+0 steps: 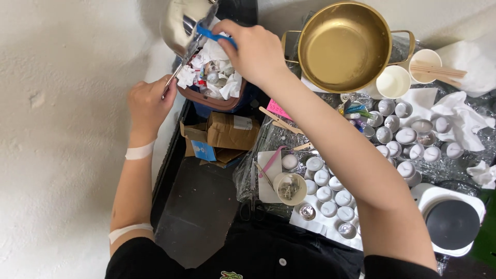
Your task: Cleaning a metal melting pot using paper towels and a scraper.
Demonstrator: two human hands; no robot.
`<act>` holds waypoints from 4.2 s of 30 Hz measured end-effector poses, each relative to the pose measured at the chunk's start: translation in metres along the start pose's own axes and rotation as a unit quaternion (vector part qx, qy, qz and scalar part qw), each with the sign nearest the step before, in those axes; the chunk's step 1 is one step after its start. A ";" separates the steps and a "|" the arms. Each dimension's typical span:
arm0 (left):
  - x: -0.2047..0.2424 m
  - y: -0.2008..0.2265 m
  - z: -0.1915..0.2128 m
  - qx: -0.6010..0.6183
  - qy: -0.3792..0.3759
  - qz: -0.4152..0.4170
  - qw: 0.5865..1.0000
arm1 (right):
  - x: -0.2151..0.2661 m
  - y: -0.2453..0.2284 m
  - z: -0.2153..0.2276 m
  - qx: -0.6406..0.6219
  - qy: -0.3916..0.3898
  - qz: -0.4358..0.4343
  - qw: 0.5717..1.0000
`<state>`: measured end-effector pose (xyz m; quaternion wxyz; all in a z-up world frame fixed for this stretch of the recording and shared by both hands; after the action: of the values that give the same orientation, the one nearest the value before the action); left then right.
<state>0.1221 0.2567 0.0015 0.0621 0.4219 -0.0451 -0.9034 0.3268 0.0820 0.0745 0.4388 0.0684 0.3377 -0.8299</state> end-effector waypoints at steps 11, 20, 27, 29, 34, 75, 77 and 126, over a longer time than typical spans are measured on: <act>0.003 -0.009 0.003 -0.021 -0.002 -0.032 0.999 | 0.002 0.018 -0.022 0.041 -0.004 0.026 0.999; 0.005 -0.010 -0.006 -0.039 -0.007 -0.040 0.998 | 0.011 0.026 -0.024 0.070 -0.021 0.008 0.997; 0.003 -0.010 -0.004 -0.039 0.008 -0.001 0.999 | 0.028 0.033 -0.038 0.087 -0.021 0.019 0.996; 0.006 -0.012 -0.006 -0.030 0.015 0.006 0.999 | 0.032 0.040 -0.047 0.102 -0.041 0.019 0.994; 0.006 -0.010 -0.006 -0.014 0.020 0.036 0.999 | 0.039 0.047 -0.052 0.097 -0.015 0.028 0.995; 0.032 -0.029 -0.025 0.225 0.068 0.315 0.920 | 0.057 0.064 -0.084 0.041 0.040 -0.090 0.994; 0.033 -0.028 -0.026 0.225 0.068 0.318 0.918 | 0.055 0.054 -0.071 0.040 0.057 -0.083 0.994; 0.048 -0.019 -0.012 -0.011 0.090 0.133 0.987 | 0.051 0.072 -0.122 0.221 -0.034 -0.003 0.975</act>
<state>0.0990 0.2683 -0.0454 0.1897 0.4912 -0.0851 -0.8459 0.3295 0.0945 -0.0755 0.4215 0.1345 0.1315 -0.8871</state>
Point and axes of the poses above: each hand's wrist, its own x-axis away from the middle knuckle, its own z-axis out of the back of the hand, y = z × x, the point moved 4 cm from there along -x, towards the middle knuckle, and after that the axes turned 11 degrees about y, right-handed, at the moved point
